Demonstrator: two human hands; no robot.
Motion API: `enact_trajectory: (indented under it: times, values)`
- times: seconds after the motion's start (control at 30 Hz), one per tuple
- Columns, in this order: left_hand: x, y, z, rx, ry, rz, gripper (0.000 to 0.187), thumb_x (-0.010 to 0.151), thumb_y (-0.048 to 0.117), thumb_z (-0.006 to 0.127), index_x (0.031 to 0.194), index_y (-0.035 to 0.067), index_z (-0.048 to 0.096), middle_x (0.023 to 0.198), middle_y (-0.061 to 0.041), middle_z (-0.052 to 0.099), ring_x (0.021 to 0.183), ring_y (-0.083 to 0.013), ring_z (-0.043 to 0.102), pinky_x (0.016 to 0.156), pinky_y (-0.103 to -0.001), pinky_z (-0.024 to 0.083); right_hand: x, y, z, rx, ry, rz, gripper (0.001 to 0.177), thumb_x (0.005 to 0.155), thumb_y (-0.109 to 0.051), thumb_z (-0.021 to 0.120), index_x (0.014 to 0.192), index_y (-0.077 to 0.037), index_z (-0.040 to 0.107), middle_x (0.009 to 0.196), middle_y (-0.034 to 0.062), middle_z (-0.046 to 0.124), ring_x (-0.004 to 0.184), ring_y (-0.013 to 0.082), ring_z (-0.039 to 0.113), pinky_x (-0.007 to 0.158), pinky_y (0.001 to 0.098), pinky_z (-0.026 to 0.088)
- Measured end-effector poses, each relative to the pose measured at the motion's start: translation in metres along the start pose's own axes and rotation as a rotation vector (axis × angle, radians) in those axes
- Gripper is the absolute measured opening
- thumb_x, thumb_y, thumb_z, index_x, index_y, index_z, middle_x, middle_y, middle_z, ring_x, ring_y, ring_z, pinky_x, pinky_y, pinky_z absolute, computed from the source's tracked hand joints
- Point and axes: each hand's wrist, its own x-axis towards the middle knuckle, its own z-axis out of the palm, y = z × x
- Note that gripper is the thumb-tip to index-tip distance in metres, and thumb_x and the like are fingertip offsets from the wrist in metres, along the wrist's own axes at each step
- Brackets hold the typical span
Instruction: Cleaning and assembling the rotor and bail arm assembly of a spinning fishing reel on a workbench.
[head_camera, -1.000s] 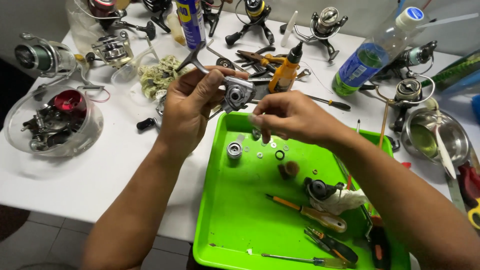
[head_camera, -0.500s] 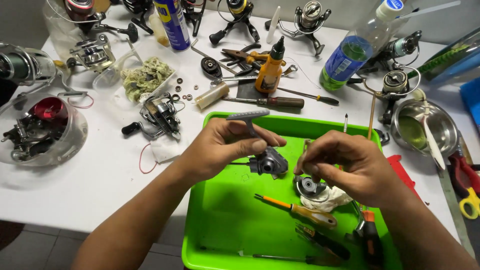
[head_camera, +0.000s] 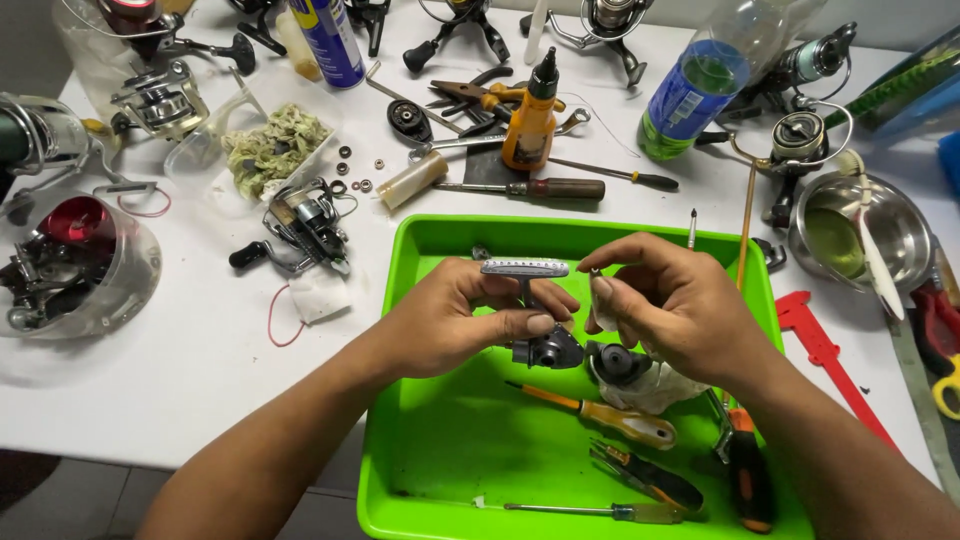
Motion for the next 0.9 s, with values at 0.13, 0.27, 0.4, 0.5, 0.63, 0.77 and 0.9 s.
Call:
enact_trajectory:
  times: [0.13, 0.27, 0.4, 0.5, 0.63, 0.77, 0.9]
  values:
    - [-0.002, 0.014, -0.008, 0.149, -0.023, 0.017, 0.018, 0.097, 0.022, 0.069, 0.109, 0.01, 0.074, 0.103, -0.002, 0.08, 0.093, -0.0078, 0.072, 0.086, -0.026, 0.061, 0.003, 0.007, -0.001, 0.047, 0.022, -0.001, 0.015, 0.097, -0.015, 0.062, 0.106, -0.003, 0.064, 0.064, 0.0173, 0.076, 0.04, 0.0149, 0.059, 0.036, 0.0245, 0.043]
    - [-0.004, 0.009, -0.022, 0.731, -0.099, -0.093, 0.025, 0.092, 0.038, 0.068, 0.099, 0.016, 0.078, 0.093, 0.0, 0.081, 0.085, -0.0187, 0.071, 0.074, -0.035, 0.051, 0.004, 0.002, -0.001, 0.03, -0.003, 0.015, 0.014, 0.097, -0.015, 0.06, 0.105, -0.003, 0.063, 0.079, 0.016, 0.083, 0.054, 0.0172, 0.068, 0.039, 0.0251, 0.049]
    - [-0.005, 0.029, -0.02, 0.863, -0.245, -0.331, 0.025, 0.093, 0.028, 0.066, 0.102, 0.007, 0.078, 0.089, -0.015, 0.079, 0.083, -0.0397, 0.076, 0.072, -0.05, 0.059, 0.005, 0.004, -0.001, 0.047, 0.046, -0.128, 0.016, 0.091, -0.009, 0.071, 0.105, -0.002, 0.075, 0.063, 0.0157, 0.069, 0.045, 0.0165, 0.059, 0.041, 0.0265, 0.051]
    - [-0.006, 0.027, -0.018, 0.99, -0.275, -0.313, 0.024, 0.09, 0.029, 0.066, 0.095, 0.009, 0.078, 0.079, -0.011, 0.077, 0.087, -0.0352, 0.072, 0.075, -0.046, 0.058, 0.008, 0.013, -0.005, 0.045, 0.026, -0.135, 0.018, 0.092, -0.008, 0.071, 0.108, -0.002, 0.076, 0.069, 0.0136, 0.073, 0.06, 0.0137, 0.063, 0.047, 0.0251, 0.053]
    - [-0.009, 0.014, -0.016, 1.079, -0.298, -0.273, 0.02, 0.088, 0.028, 0.068, 0.095, 0.012, 0.079, 0.075, -0.01, 0.076, 0.087, -0.033, 0.069, 0.075, -0.044, 0.057, 0.007, 0.017, -0.004, 0.039, 0.007, -0.137, 0.018, 0.09, -0.008, 0.072, 0.106, -0.002, 0.077, 0.073, 0.014, 0.076, 0.068, 0.0165, 0.067, 0.055, 0.029, 0.058]
    - [-0.009, 0.011, -0.012, 1.107, -0.323, -0.258, 0.021, 0.087, 0.029, 0.071, 0.097, 0.012, 0.078, 0.074, -0.012, 0.075, 0.087, -0.0339, 0.068, 0.077, -0.043, 0.057, 0.006, 0.02, -0.003, -0.025, -0.011, -0.148, 0.018, 0.088, -0.008, 0.073, 0.105, -0.005, 0.076, 0.074, 0.0121, 0.079, 0.072, 0.0179, 0.071, 0.061, 0.0318, 0.061]
    - [-0.01, 0.011, -0.01, 1.126, -0.371, -0.182, 0.021, 0.084, 0.024, 0.076, 0.095, 0.006, 0.078, 0.08, -0.014, 0.076, 0.092, -0.0362, 0.067, 0.081, -0.043, 0.055, 0.006, 0.019, -0.004, -0.037, -0.04, -0.155, 0.018, 0.087, -0.008, 0.073, 0.104, -0.006, 0.075, 0.074, 0.0105, 0.079, 0.071, 0.0158, 0.069, 0.058, 0.0296, 0.059]
